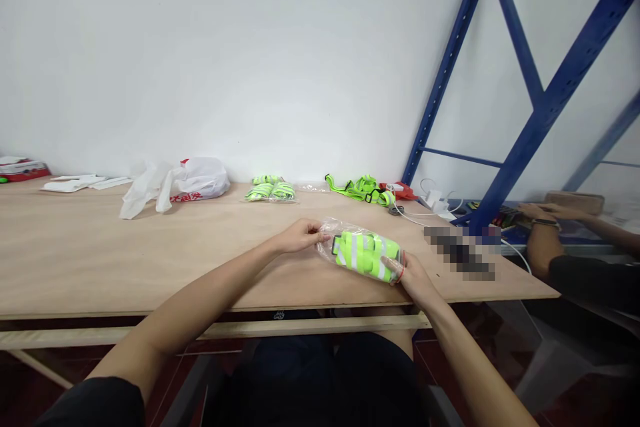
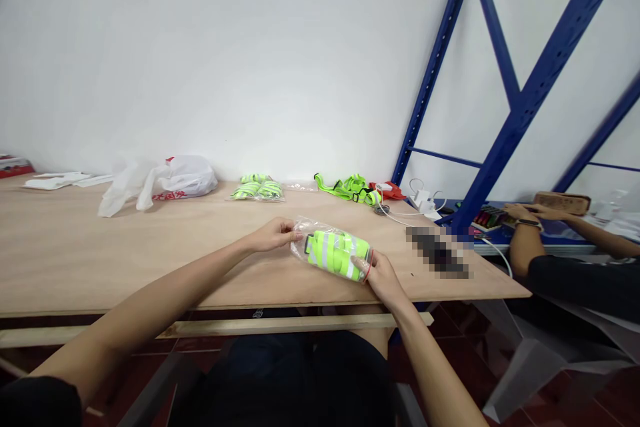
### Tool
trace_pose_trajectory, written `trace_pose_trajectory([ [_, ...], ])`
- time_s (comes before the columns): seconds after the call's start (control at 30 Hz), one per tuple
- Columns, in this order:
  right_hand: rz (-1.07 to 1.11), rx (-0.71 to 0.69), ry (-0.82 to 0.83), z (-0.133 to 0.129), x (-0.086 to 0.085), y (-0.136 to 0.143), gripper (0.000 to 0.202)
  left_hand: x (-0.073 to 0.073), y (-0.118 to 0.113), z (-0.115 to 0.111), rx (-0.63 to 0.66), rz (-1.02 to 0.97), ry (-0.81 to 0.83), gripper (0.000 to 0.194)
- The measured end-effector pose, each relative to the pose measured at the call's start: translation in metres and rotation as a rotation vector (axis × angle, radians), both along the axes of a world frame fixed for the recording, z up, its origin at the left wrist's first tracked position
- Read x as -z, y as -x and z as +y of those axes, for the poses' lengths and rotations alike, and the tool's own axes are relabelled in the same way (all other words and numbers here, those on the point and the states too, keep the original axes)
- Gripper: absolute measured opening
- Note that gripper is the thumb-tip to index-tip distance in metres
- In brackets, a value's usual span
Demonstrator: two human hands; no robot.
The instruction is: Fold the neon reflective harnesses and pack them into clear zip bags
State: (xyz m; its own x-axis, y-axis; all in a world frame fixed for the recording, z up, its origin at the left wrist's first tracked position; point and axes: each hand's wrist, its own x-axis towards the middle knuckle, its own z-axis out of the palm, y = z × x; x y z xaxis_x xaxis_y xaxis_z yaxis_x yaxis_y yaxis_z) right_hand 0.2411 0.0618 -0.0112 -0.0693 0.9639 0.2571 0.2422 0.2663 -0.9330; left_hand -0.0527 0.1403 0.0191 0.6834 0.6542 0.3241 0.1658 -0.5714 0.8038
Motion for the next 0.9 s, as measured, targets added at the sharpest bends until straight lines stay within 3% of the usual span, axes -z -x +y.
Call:
trace_pose_trajectory([
  [0.17, -0.037, -0.048, 0.0, -0.006, -0.005, 0.011, 0.047, 0.002, -0.003, -0.015, -0.001, -0.01, 0.017, 0.048],
  [0.3, 0.009, -0.121, 0.023, -0.011, -0.011, 0.022, 0.055, 0.002, -0.013, -0.027, 0.029, 0.011, -0.061, 0.045],
  [0.47, 0.005, -0.106, 0.016, -0.01, -0.007, 0.024, 0.049, 0.004, -0.015, -0.022, -0.155, 0.002, -0.074, 0.054],
  [0.63, -0.009, 0.058, -0.145, -0.003, -0.001, 0.012, 0.035, 0.003, 0.001, -0.002, -0.29, -0.019, 0.001, 0.057],
  [0.73, 0.141, 0.25, -0.156, 0.002, 0.001, -0.008, 0.035, -0.004, 0.022, 0.01, -0.357, -0.028, 0.073, 0.056],
  [0.8, 0.302, 0.37, -0.137, 0.005, 0.002, -0.023, 0.037, -0.011, 0.038, 0.016, -0.359, 0.003, 0.152, 0.052],
  [0.9, 0.431, 0.417, -0.089, 0.006, 0.002, -0.041, 0.035, -0.019, 0.054, 0.029, -0.301, 0.106, 0.3, 0.031],
])
